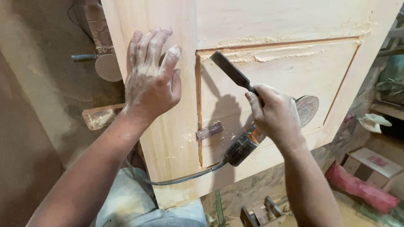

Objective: The person works on a large wooden cabinet door panel resting against a workbench, using a chisel to trim and clean the recessed grooves around the raised panels. They run a finger along the grooves to check the edges, reposition the panel, and continue chiseling along different groove sections, brushing away shavings by hand.

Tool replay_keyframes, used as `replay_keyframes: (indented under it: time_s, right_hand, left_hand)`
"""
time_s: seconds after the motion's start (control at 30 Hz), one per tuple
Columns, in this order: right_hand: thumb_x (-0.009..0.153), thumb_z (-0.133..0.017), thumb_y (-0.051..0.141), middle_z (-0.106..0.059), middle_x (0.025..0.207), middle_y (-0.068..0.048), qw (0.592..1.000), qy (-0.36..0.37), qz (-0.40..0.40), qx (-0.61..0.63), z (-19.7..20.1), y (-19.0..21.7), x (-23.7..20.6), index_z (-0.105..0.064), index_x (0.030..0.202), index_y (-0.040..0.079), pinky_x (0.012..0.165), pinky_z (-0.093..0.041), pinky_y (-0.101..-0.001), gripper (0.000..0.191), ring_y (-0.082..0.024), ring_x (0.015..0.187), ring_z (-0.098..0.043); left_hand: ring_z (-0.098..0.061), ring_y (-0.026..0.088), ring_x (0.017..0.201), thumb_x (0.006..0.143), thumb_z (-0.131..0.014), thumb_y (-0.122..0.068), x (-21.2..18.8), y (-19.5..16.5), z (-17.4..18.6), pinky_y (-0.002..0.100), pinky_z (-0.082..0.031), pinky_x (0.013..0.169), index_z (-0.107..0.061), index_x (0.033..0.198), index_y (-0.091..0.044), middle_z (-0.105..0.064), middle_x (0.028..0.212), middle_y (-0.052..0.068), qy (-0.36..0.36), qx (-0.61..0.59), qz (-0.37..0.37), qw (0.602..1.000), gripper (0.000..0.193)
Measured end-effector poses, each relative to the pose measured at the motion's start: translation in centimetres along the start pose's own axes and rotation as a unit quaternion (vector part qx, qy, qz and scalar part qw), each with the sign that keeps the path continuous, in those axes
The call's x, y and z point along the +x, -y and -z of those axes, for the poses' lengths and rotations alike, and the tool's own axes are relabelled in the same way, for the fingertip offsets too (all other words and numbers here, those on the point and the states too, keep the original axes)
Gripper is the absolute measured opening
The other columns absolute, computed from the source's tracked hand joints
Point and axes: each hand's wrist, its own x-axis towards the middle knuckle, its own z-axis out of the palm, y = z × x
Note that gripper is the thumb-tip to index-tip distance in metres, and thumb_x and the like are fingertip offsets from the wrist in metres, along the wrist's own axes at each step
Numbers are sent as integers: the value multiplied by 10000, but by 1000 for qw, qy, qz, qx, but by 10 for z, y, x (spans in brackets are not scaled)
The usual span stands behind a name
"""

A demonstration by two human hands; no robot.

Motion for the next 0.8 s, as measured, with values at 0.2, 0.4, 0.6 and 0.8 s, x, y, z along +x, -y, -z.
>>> replay_keyframes:
  time_s: [0.2, 0.4, 0.6, 0.8]
  right_hand:
    - [999, -665, 254, -715, 825, -125, 996, -35, 78, -39, -16, 13, -14, -718, 978, 46, 592, -515, -368, 215, -243, 674, -667]
    - [1001, -624, 204, -709, 909, -154, 1000, 19, -6, -11, -33, 23, -22, -682, 1125, 19, 608, -555, -375, 231, -263, 680, -696]
    - [1011, -584, 62, -650, 1134, -226, 981, -38, 92, 167, -57, 48, -52, -511, 1423, -68, 839, -549, -389, 438, -313, 957, -669]
    - [960, -614, 44, -643, 1014, -188, 962, -77, 26, 262, -95, 69, -57, -491, 1466, -44, 776, -535, -368, 528, -279, 828, -649]
  left_hand:
    - [-370, 391, 1500, 890, -732, -64, -1, -2, 0, 579, -198, 1309, -608, 1304, -4, -462, 1533, 212, 10, 2, -4, 1000, 436]
    - [-363, 395, 1506, 890, -739, -76, -3, 0, -1, 576, -190, 1314, -606, 1287, 11, -458, 1539, 217, 16, -2, -2, 1000, 428]
    - [-366, 388, 1501, 882, -731, -81, -2, -1, 0, 574, -186, 1310, -610, 1302, 8, -466, 1531, 217, 16, 3, 0, 1000, 447]
    - [-366, 391, 1500, 892, -737, -89, -1, -1, 1, 576, -192, 1309, -608, 1286, 9, -472, 1534, 222, 14, 1, 2, 1000, 426]
